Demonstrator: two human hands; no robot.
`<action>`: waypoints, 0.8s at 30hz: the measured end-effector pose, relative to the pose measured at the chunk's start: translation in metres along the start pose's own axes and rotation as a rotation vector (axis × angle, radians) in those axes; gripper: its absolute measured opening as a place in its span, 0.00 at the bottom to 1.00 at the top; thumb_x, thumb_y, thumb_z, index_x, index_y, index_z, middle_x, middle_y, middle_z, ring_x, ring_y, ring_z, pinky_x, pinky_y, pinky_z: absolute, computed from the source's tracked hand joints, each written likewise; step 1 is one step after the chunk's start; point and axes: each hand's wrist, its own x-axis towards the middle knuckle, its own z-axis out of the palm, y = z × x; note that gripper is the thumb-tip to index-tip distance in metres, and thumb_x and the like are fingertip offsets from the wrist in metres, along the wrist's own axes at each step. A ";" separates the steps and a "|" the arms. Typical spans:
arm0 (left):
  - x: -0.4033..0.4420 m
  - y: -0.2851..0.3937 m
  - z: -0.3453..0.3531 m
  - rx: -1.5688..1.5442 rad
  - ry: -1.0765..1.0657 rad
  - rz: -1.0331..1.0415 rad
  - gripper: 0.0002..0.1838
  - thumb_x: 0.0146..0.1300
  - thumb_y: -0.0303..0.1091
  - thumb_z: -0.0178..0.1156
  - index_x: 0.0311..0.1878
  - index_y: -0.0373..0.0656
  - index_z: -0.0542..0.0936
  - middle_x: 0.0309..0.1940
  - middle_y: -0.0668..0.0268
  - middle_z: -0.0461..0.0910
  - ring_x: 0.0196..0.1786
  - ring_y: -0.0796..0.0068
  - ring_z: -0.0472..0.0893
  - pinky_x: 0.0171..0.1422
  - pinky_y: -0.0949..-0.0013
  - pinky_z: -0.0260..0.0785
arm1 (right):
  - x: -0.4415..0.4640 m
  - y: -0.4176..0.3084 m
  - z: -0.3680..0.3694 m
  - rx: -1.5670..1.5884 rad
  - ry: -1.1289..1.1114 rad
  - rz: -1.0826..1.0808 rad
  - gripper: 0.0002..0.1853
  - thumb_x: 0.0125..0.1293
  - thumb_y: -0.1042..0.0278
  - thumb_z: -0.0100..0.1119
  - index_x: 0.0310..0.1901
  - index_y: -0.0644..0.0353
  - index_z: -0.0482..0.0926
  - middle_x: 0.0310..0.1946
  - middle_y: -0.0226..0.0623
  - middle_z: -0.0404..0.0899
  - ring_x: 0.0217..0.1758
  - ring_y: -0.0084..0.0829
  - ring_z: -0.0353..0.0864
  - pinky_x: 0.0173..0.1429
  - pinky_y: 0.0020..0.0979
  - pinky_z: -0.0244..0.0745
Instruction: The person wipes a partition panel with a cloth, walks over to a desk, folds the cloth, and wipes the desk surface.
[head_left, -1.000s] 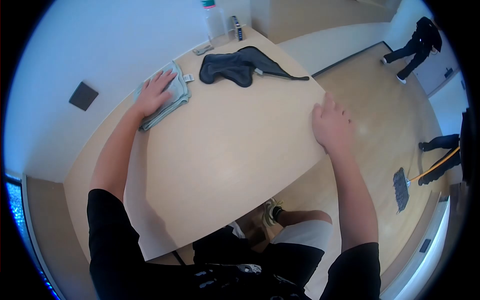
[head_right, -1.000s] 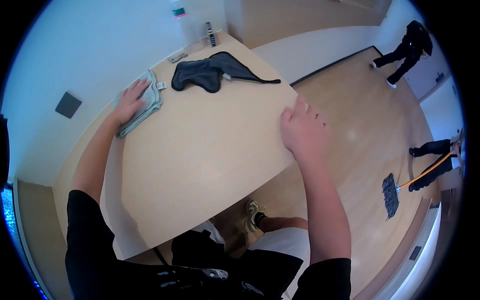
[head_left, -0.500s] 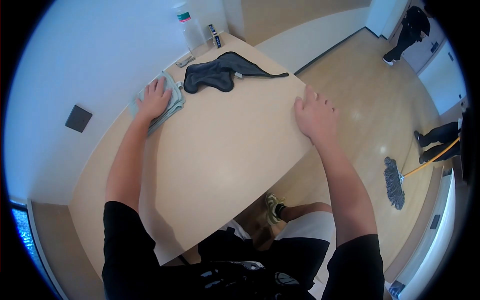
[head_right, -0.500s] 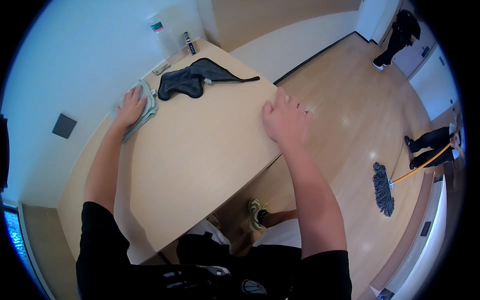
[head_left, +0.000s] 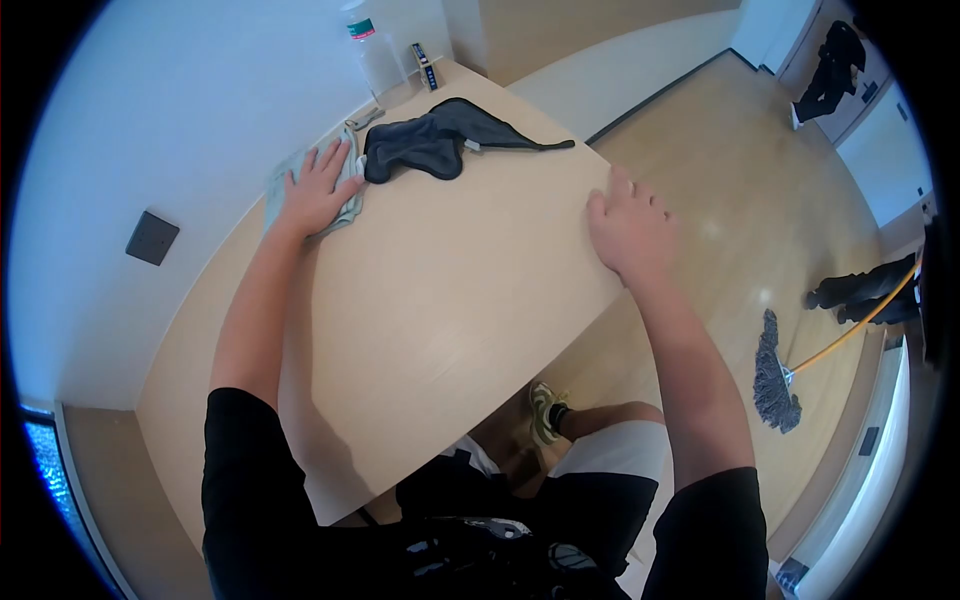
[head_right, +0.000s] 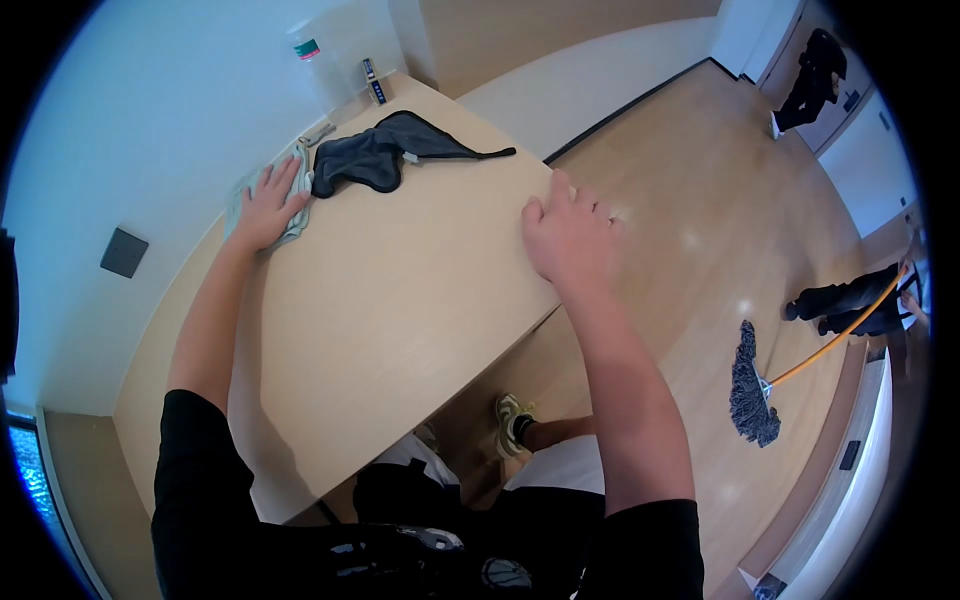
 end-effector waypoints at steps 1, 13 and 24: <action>-0.001 -0.001 -0.001 0.001 -0.005 -0.013 0.44 0.71 0.70 0.46 0.84 0.60 0.55 0.85 0.70 0.51 0.86 0.52 0.48 0.80 0.25 0.38 | 0.001 -0.001 -0.001 0.002 -0.022 -0.001 0.32 0.74 0.46 0.41 0.74 0.51 0.68 0.65 0.48 0.77 0.68 0.48 0.75 0.71 0.53 0.65; -0.056 0.020 -0.003 0.100 -0.125 -0.236 0.41 0.73 0.63 0.50 0.84 0.58 0.55 0.85 0.67 0.52 0.86 0.51 0.48 0.80 0.25 0.37 | 0.073 0.001 0.035 0.119 -0.169 -0.124 0.33 0.72 0.47 0.42 0.74 0.54 0.67 0.67 0.50 0.75 0.70 0.50 0.74 0.73 0.57 0.64; -0.417 -0.165 -0.060 0.178 0.029 -0.887 0.42 0.74 0.66 0.47 0.83 0.53 0.57 0.84 0.61 0.52 0.85 0.52 0.51 0.81 0.30 0.39 | 0.077 0.007 0.057 0.078 -0.258 -0.123 0.36 0.75 0.42 0.39 0.78 0.54 0.60 0.71 0.58 0.69 0.72 0.61 0.70 0.75 0.65 0.60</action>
